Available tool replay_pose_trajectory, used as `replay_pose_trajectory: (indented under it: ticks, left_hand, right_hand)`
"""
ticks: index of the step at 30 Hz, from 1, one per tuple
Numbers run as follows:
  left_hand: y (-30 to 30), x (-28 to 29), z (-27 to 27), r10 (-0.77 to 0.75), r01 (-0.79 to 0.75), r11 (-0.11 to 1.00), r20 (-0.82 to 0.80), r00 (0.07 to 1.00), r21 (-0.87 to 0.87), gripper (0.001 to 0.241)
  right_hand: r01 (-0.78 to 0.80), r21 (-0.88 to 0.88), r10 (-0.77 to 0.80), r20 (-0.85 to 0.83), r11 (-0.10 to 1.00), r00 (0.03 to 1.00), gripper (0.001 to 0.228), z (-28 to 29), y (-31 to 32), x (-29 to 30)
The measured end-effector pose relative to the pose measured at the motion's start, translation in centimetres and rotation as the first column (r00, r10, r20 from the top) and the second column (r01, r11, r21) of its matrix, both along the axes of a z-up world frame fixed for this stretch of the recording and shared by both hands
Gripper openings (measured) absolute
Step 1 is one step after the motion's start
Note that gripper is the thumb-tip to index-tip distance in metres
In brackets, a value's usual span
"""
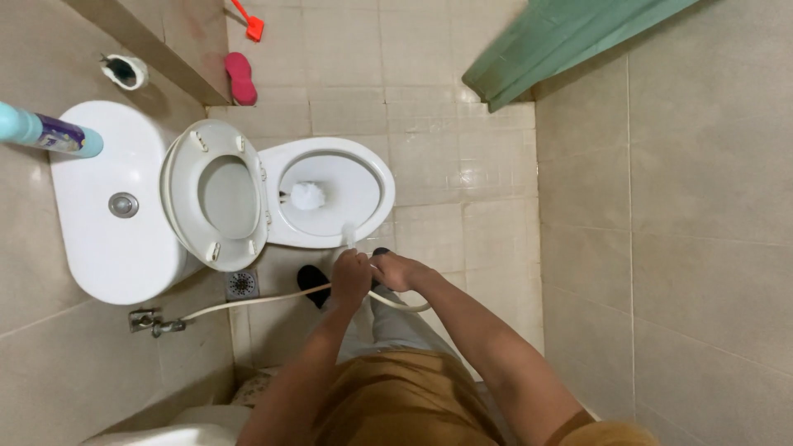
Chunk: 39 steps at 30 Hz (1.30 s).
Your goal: The person uses a handheld bidet sprayer to rinse the toilet bowl and surrounding floor area. They then close the toilet lid and wipe the top of the tank and lid with their hands. Finally, they pick up a pink sponge and a spray bottle from a shelf.
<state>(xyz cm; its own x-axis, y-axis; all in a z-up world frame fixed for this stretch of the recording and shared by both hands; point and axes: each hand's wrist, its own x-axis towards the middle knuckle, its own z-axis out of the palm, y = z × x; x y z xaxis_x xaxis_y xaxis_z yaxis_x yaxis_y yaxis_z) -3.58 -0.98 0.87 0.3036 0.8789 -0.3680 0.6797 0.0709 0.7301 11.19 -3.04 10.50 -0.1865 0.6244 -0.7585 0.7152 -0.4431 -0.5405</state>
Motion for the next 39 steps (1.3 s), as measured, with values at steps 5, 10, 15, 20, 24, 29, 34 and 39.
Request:
replay_pose_trajectory:
  ticks: [5, 10, 15, 20, 24, 29, 34, 39]
  left_hand:
    - [0.0, -1.7, -1.5, 0.018, -0.02, 0.998, 0.03, 0.999, 0.061, 0.043]
    - [-0.3, -4.1, -3.7, -0.319, 0.399, 0.884, -0.309, 0.896, 0.243, 0.036]
    - [0.8, -5.6, 1.7, 0.122, -0.128, 0.988, -0.073, 0.99, -0.083, 0.042]
    - [1.6, -7.4, 6.7, 0.245, -0.258, 0.946, -0.089, 0.965, -0.196, 0.04]
    - [1.9, -8.5, 7.2, 0.263, -0.277, 0.954, -0.123, 0.957, -0.113, 0.043]
    - [2.2, -9.1, 3.7, 0.275, -0.269, 0.955, -0.035, 0.961, 0.121, 0.05]
    - [3.9, -7.9, 4.9, 0.256, -0.245, 0.96, -0.069, 0.964, 0.136, 0.054]
    - [4.1, -7.1, 5.0, 0.239, -0.234, 0.966, -0.039, 0.97, 0.107, 0.055]
  right_hand:
    - [-0.048, -0.069, 0.049, 0.009, 0.996, 0.999, 0.044, 0.3, 1.3, -1.2]
    - [-0.105, -0.03, 0.104, -0.04, 0.994, 0.994, 0.045, 1.4, 2.7, -2.7]
    - [-0.201, -0.03, 0.199, -0.072, 0.979, 0.977, 0.046, 0.4, 3.8, -4.8]
    - [-0.324, 0.016, 0.324, -0.069, 0.946, 0.944, 0.043, 0.0, 5.1, -7.0]
    - [-0.366, 0.085, 0.371, -0.043, 0.927, 0.928, 0.044, -0.2, 6.1, -8.2]
    - [-0.34, 0.139, 0.35, -0.054, 0.93, 0.935, 0.047, 0.5, 7.7, -8.4]
    - [-0.333, 0.134, 0.334, 0.014, 0.933, 0.942, 0.043, 2.8, 8.6, -7.7]
    - [-0.311, 0.201, 0.31, 0.037, 0.929, 0.95, 0.033, 2.6, 8.5, -6.8]
